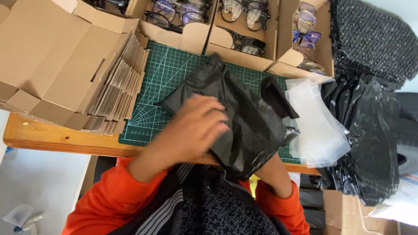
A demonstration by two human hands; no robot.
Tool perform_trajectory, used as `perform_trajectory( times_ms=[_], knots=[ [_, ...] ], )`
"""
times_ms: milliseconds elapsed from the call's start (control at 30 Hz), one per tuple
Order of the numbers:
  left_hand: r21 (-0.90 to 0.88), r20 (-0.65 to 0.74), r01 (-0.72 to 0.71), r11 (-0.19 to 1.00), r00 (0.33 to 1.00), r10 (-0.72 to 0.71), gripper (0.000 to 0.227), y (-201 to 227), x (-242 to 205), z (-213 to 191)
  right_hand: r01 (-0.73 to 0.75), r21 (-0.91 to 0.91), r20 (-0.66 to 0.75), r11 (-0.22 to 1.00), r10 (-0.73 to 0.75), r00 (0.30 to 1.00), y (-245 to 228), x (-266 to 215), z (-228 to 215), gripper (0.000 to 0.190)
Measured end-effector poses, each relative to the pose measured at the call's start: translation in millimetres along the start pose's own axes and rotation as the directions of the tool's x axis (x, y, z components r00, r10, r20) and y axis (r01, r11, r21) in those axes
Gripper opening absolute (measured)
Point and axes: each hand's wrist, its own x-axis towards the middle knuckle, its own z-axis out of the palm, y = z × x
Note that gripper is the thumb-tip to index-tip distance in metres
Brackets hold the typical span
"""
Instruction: The person wipes sunglasses with a cloth, places them in a plastic bag, wraps the bag in bubble wrap, and then packs the bundle into a small cardboard box before placing it into a larger black shipping bag.
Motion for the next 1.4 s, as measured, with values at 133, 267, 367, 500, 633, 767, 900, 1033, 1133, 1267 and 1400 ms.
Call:
perform_trajectory(
  times_ms=[133,267,367,500,633,767,900,1033,1133,1267,1400],
  knots=[
    [0.211,0.021,0.034,0.977,0.999,-0.039,0.026,-25,-16,-5,0.025,0.008,0.025,1.000,-0.026,0.999,-2,-6,-1,0.036],
    [0.263,-0.028,0.028,0.964,0.999,-0.021,0.031,-23,-21,-4,0.039,0.017,0.053,0.999,-0.040,0.998,-3,-12,-1,0.037],
    [0.429,-0.037,0.074,0.900,0.997,-0.064,0.035,-10,-25,-12,0.031,0.015,0.070,0.999,-0.033,0.997,-16,-14,-6,0.038],
    [0.506,-0.043,0.114,0.855,0.993,-0.107,0.050,-1,-34,-23,-0.053,-0.231,0.011,0.972,0.057,0.998,-35,-8,-33,0.005],
    [0.357,0.048,0.131,0.925,0.986,-0.158,0.064,-9,-34,-24,-0.101,-0.110,-0.412,0.989,0.047,0.910,-58,-2,-46,0.011],
    [0.340,0.125,0.046,0.939,0.988,-0.094,0.072,-19,-25,-29,-0.070,-0.237,-0.424,0.969,-0.038,0.905,-46,48,-40,0.037],
    [0.304,0.224,0.102,0.947,0.959,-0.176,0.084,-23,-22,-32,-0.033,-0.351,-0.254,0.936,-0.061,0.965,-15,88,-34,0.044],
    [0.392,0.240,0.256,0.884,0.899,-0.367,0.105,-33,-27,-28,-0.098,-0.125,-0.350,0.987,0.048,0.935,-6,90,-39,0.038],
    [0.460,0.210,0.263,0.848,0.896,-0.392,0.110,-35,-28,-24,-0.153,-0.285,-0.541,0.946,-0.027,0.841,9,90,-40,0.033],
    [0.523,0.132,0.245,0.816,0.923,-0.362,0.111,-33,-29,-19,-0.229,-0.516,-0.647,0.825,-0.200,0.735,-35,80,-37,0.024],
    [0.423,0.036,0.128,0.897,0.987,-0.158,0.085,-15,-29,-21,0.068,-0.397,-0.434,0.915,-0.252,0.865,-81,67,6,0.041]
  ],
)
